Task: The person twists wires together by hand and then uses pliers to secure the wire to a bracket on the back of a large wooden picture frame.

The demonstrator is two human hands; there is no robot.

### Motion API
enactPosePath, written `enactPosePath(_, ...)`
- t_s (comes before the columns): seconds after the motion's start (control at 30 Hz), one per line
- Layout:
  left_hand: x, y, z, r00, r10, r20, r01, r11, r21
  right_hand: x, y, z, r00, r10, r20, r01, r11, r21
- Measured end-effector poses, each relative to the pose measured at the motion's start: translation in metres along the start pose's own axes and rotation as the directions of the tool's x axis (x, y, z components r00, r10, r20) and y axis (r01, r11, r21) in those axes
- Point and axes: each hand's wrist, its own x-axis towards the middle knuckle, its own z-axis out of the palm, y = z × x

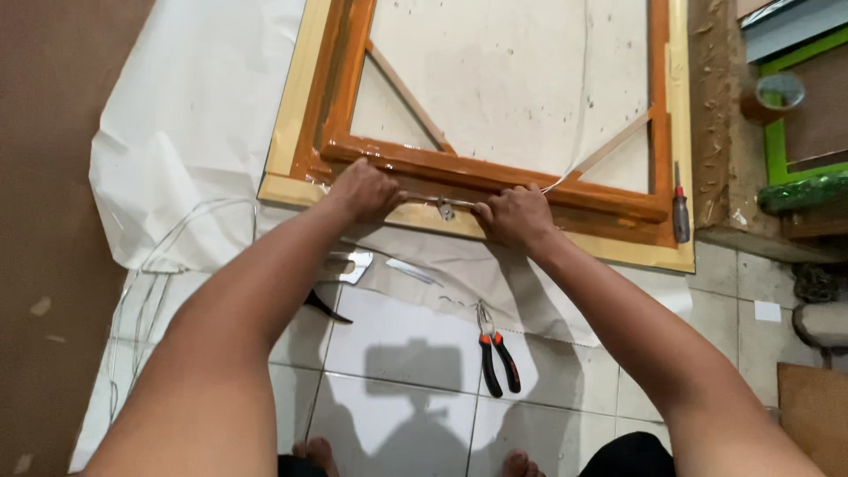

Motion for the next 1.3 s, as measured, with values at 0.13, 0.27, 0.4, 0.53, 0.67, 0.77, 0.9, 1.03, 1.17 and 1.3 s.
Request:
enactPosePath(0.13, 0.002, -0.004, -0.004, 0.995, 0.025, -0.092, -0.023, 0.999, 0.024, 0.003, -0.012, -0.004, 0.984, 0.098, 0.152, -0.102, 0.995, 0.018)
enactPosePath(0.27, 0.003, -0.004, -0.015, 0.999, 0.020, -0.045, -0.014, 0.994, 0.111, 0.003, -0.022, -0.003, 0.974, 0.136, 0.183, -0.143, 0.990, 0.022)
enactPosePath(0.4, 0.011, 0.003, -0.019, 0.999, -0.048, 0.024, 0.047, 0.998, 0.041, 0.010, -0.017, -0.004, 0.961, 0.114, 0.252, -0.145, 0.984, 0.108)
enactPosePath(0.53, 0.018, 0.006, -0.023, 0.991, -0.123, 0.050, 0.120, 0.991, 0.051, 0.012, -0.016, -0.017, 0.930, 0.140, 0.338, -0.181, 0.979, 0.093)
enactPosePath(0.67, 0.025, 0.010, -0.032, 0.953, -0.201, 0.228, 0.195, 0.980, 0.051, 0.014, -0.024, -0.022, 0.952, 0.153, 0.266, -0.169, 0.985, 0.039)
enactPosePath(0.77, 0.034, 0.007, -0.028, 0.898, -0.233, 0.373, 0.253, 0.967, -0.004, 0.014, -0.019, -0.024, 0.958, 0.111, 0.263, -0.137, 0.987, 0.079)
enactPosePath(0.9, 0.033, 0.014, -0.025, 0.854, -0.261, 0.450, 0.317, 0.947, -0.054, 0.004, -0.018, -0.025, 0.971, 0.100, 0.219, -0.131, 0.983, 0.130)
enactPosePath(1.03, 0.031, 0.009, -0.030, 0.877, -0.239, 0.416, 0.244, 0.969, 0.042, 0.019, -0.018, -0.032, 0.933, 0.142, 0.331, -0.174, 0.982, 0.069)
enactPosePath(1.17, 0.024, 0.018, -0.038, 0.878, -0.278, 0.390, 0.263, 0.960, 0.092, 0.028, -0.031, -0.047, 0.846, 0.163, 0.508, -0.223, 0.973, 0.059)
enactPosePath(1.3, 0.015, -0.008, -0.051, 0.834, -0.321, 0.449, 0.311, 0.945, 0.098, 0.053, -0.059, -0.045, 0.882, 0.129, 0.453, -0.160, 0.987, 0.031)
